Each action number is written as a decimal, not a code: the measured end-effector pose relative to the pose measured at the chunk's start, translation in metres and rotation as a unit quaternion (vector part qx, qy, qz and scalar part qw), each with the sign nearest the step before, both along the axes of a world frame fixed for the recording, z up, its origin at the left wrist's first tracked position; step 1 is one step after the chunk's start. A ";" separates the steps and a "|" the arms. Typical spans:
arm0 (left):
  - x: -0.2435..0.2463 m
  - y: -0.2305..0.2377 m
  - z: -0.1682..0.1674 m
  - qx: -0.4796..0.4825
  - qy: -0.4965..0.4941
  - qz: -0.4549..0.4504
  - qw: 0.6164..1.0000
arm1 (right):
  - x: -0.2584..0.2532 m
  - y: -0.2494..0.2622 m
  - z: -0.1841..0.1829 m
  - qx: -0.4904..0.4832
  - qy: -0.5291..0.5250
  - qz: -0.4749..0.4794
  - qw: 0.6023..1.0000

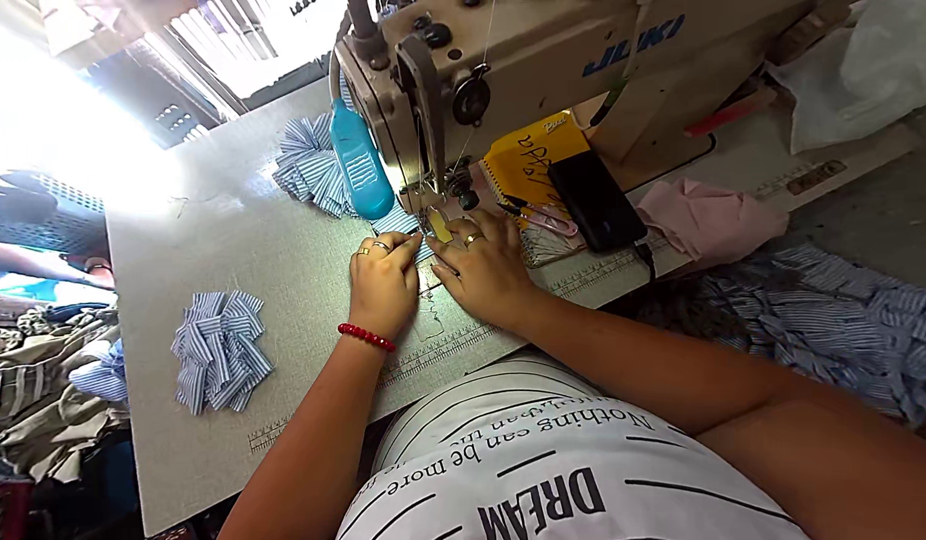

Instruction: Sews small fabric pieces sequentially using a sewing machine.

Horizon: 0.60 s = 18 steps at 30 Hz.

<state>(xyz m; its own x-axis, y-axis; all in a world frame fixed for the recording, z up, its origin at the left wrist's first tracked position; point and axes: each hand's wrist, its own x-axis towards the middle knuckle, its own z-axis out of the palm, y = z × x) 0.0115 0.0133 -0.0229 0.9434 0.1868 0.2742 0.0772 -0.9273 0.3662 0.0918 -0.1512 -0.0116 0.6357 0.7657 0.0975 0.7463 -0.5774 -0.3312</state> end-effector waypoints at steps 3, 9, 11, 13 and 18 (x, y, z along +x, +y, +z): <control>0.000 0.000 0.002 0.009 0.012 0.000 1.000 | 0.000 -0.003 -0.004 0.029 -0.017 0.011 0.999; 0.001 0.000 0.003 0.019 0.016 0.004 1.000 | -0.003 -0.004 -0.004 0.036 -0.046 0.022 0.998; 0.002 0.001 0.002 0.020 0.014 0.005 1.000 | -0.004 -0.003 -0.004 0.027 -0.053 0.021 0.998; 0.003 0.001 0.003 0.022 0.020 0.007 1.000 | -0.004 -0.002 -0.004 0.014 -0.051 0.017 0.998; 0.008 0.005 0.002 0.029 0.032 0.016 0.999 | -0.005 0.000 -0.003 -0.013 -0.045 0.009 0.999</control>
